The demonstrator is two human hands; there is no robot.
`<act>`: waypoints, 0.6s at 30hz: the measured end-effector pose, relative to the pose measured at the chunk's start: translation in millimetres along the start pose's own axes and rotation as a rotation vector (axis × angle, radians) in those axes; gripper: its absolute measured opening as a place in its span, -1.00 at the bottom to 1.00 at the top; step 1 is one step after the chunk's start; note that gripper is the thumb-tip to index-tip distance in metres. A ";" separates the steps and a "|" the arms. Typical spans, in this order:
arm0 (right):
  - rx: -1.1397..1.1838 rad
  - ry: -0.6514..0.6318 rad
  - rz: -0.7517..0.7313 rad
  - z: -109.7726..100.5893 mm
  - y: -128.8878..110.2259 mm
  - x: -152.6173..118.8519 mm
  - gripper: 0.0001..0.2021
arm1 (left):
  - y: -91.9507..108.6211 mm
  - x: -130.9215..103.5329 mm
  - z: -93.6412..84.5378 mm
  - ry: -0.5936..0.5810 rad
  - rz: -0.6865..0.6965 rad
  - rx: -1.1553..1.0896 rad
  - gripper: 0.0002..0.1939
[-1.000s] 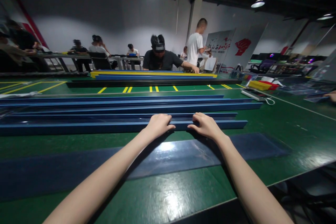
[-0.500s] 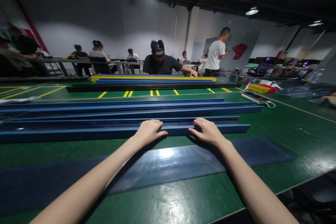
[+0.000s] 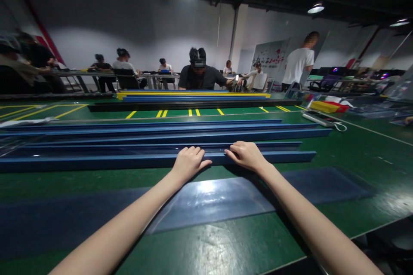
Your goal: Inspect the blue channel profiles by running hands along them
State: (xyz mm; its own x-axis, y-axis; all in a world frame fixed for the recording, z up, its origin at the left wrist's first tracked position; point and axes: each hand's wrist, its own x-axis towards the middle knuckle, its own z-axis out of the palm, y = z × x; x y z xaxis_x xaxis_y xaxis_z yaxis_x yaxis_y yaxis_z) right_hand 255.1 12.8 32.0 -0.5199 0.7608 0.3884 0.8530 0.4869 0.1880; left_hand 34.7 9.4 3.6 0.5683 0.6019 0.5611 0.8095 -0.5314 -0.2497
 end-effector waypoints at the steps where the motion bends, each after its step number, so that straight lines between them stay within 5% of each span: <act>1: -0.003 -0.004 0.003 0.2 -2.1 2.6 -0.56 | 0.7 -0.6 0.4 0.013 0.001 0.011 -0.63; 18: 0.149 -0.012 -0.005 1.7 -12.4 -2.9 -0.72 | 3.4 -2.1 0.2 0.033 -0.023 0.036 -0.63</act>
State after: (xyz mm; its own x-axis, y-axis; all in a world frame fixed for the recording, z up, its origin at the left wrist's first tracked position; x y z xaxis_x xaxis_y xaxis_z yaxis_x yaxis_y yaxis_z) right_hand 246.0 5.3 27.0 -0.5251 0.7631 0.3768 0.8347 0.5482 0.0530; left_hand 36.3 6.4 1.5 0.5444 0.5933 0.5930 0.8276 -0.4951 -0.2645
